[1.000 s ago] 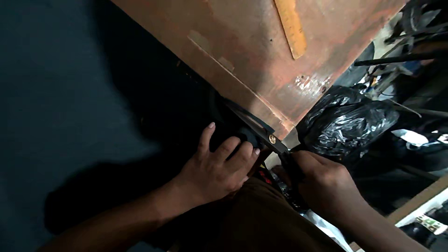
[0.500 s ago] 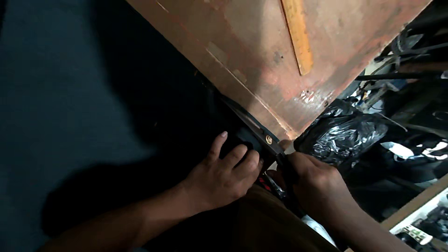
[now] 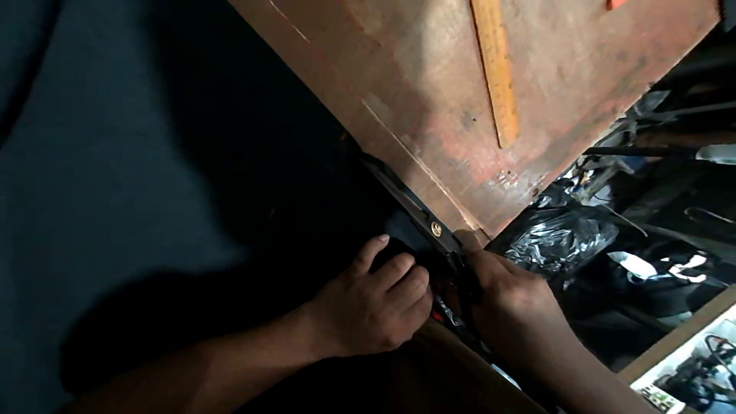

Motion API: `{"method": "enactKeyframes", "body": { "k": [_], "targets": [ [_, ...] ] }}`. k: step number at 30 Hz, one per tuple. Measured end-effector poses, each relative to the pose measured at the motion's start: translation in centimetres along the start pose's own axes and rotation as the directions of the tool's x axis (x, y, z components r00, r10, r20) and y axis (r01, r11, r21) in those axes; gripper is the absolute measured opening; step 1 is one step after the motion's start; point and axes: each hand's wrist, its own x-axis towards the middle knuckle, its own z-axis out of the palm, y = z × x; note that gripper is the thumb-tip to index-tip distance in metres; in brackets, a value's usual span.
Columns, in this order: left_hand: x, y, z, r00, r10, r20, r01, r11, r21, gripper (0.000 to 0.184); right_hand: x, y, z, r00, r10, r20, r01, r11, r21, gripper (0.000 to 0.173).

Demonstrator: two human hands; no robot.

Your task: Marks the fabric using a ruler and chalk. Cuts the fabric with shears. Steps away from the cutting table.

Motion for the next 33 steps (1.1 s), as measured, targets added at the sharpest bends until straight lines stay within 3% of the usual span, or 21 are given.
{"method": "enactKeyframes", "body": {
  "k": [2,10,14,17,21,23,27,30,33],
  "targets": [
    [-0.1,-0.2,-0.1,0.999,0.033,-0.032,-0.034,0.998,-0.045,0.024,0.4,-0.4,-0.5,1.0,0.008,0.017,-0.008,1.0,-0.005,0.049],
    [-0.2,-0.4,0.1,0.997,0.07,-0.02,-0.07,0.996,-0.05,0.027,2.0,-0.5,-0.7,1.0,-0.005,0.006,0.005,0.999,0.043,0.037],
    [0.3,-0.5,0.3,0.999,0.054,0.005,-0.054,0.998,-0.03,0.029,2.6,2.2,-3.7,0.977,0.02,0.212,-0.04,0.995,0.089,0.047],
    [0.8,0.0,0.3,1.0,0.009,0.03,-0.008,0.999,-0.043,0.031,4.6,6.1,-8.0,0.932,-0.041,0.359,0.012,0.997,0.081,0.047],
    [2.5,1.9,-1.0,0.979,-0.204,-0.01,0.204,0.979,-0.019,0.035,10.1,9.1,-13.5,0.854,-0.103,0.509,0.147,0.988,-0.046,0.036],
    [3.5,3.1,-1.4,0.908,-0.391,-0.149,0.399,0.916,0.026,0.033,13.4,9.2,-15.6,0.802,-0.183,0.569,0.272,0.96,-0.074,0.027],
    [5.3,3.7,-0.2,0.633,-0.635,-0.442,0.715,0.699,0.02,0.028,20.3,11.3,-20.0,0.63,-0.421,0.653,0.559,0.829,-0.003,0.027],
    [6.4,3.8,0.8,0.459,-0.685,-0.567,0.828,0.56,-0.007,0.027,25.1,10.8,-22.1,0.565,-0.428,0.706,0.571,0.82,0.04,0.029],
    [7.7,4.0,2.0,0.337,-0.685,-0.646,0.889,0.458,-0.023,0.029,29.3,8.9,-23.2,0.493,-0.392,0.777,0.575,0.817,0.047,0.024]
  ]
}}
